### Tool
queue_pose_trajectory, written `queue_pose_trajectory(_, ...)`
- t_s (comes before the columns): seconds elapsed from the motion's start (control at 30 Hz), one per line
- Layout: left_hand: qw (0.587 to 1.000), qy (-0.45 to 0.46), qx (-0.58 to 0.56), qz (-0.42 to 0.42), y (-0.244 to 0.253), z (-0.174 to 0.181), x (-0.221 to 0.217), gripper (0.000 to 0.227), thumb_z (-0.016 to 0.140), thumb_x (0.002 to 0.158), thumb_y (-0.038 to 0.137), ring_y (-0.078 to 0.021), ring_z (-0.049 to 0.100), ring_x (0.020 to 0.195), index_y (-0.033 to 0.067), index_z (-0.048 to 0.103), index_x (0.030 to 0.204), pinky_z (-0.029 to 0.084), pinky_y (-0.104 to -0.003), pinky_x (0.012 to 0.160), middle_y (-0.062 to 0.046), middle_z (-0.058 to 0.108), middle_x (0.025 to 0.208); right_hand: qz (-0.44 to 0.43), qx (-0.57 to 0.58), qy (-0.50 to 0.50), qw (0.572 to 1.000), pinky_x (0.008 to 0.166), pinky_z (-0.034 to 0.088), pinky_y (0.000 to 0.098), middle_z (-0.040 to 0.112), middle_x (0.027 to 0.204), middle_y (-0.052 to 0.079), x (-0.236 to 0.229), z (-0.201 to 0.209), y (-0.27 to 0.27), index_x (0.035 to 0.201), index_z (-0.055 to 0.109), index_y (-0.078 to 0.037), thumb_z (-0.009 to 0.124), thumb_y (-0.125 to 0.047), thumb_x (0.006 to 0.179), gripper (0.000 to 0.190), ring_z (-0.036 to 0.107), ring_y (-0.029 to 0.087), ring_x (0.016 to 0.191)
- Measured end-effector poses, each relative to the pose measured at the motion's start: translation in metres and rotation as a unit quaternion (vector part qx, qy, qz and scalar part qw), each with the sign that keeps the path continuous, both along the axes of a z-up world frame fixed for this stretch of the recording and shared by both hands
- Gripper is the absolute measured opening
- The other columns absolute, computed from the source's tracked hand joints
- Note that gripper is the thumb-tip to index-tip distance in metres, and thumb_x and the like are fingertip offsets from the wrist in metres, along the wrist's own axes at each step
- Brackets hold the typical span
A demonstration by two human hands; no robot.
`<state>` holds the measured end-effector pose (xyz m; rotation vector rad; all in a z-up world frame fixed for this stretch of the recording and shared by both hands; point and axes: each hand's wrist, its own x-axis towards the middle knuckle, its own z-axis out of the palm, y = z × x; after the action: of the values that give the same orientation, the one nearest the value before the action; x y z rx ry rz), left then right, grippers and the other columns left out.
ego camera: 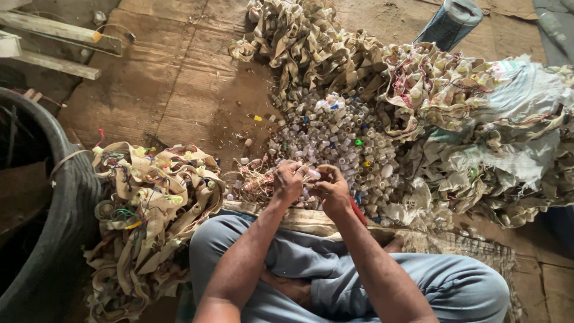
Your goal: The person sits on the floor and uses red-handled pliers to trim the plastic ends off a string of small light bulbs. The person repeatedly picks up the wire, cuts the ends, and drops the trimmed pieces onto a pile on the floor.
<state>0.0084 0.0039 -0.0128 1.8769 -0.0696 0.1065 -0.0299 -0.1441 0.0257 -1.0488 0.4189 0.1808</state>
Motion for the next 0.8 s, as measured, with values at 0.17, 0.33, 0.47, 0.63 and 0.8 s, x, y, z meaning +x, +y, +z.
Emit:
queue_pose_trajectory(0.17, 1.000, 0.004, 0.010, -0.013, -0.003, -0.006, 0.002, 0.028, 0.063, 0.096, 0.025, -0.0301, 0.063, 0.094, 0.0066, 0.077, 0.081, 0.050, -0.043, 0.083, -0.017, 0.071, 0.095, 0.003, -0.055, 0.034, 0.998, 0.058, 0.058, 0.0373, 0.067, 0.087, 0.015, -0.002, -0.011, -0.004, 0.114, 0.062, -0.003, 0.063, -0.021, 0.095, 0.027, 0.066, 0.025, 0.072)
queue_pose_trajectory(0.33, 1.000, -0.005, -0.015, 0.004, -0.002, -0.010, 0.002, 0.023, 0.066, 0.091, 0.023, -0.0301, 0.063, 0.092, 0.0080, 0.079, 0.079, 0.050, -0.043, 0.084, -0.016, 0.072, 0.092, -0.059, -0.039, -0.038, 0.997, 0.058, 0.061, 0.0387, 0.068, 0.099, 0.008, 0.001, -0.025, -0.005, 0.119, 0.056, -0.011, 0.064, -0.003, 0.083, 0.037, 0.071, 0.024, 0.078)
queue_pose_trajectory(0.47, 1.000, 0.013, -0.027, 0.002, -0.002, -0.007, 0.004, 0.025, 0.065, 0.094, 0.023, -0.0290, 0.063, 0.092, 0.0088, 0.079, 0.080, 0.049, -0.042, 0.083, -0.015, 0.071, 0.091, -0.106, -0.067, -0.027, 0.992, 0.061, 0.059, 0.0324, 0.067, 0.092, 0.011, 0.008, -0.024, -0.004, 0.114, 0.063, 0.002, 0.069, -0.007, 0.095, 0.022, 0.067, 0.021, 0.075)
queue_pose_trajectory(0.63, 0.999, 0.018, -0.038, 0.011, -0.002, 0.004, 0.003, 0.026, 0.068, 0.095, 0.024, -0.0275, 0.063, 0.092, 0.0042, 0.077, 0.081, 0.050, -0.041, 0.084, -0.017, 0.072, 0.095, -0.025, -0.303, -0.073, 0.950, 0.049, 0.047, 0.0298, 0.068, 0.083, 0.005, -0.001, -0.004, -0.002, 0.112, 0.070, -0.004, 0.068, -0.016, 0.096, 0.020, 0.055, 0.015, 0.059)
queue_pose_trajectory(0.8, 0.994, -0.037, -0.081, -0.063, 0.004, 0.026, -0.003, 0.023, 0.070, 0.091, 0.021, -0.0289, 0.067, 0.097, 0.0041, 0.075, 0.106, 0.053, -0.042, 0.088, -0.016, 0.072, 0.105, 0.005, -0.221, -0.073, 0.972, 0.061, 0.057, 0.0252, 0.069, 0.082, 0.003, -0.002, 0.005, 0.005, 0.104, 0.072, -0.002, 0.068, -0.020, 0.098, 0.020, 0.064, 0.009, 0.069)
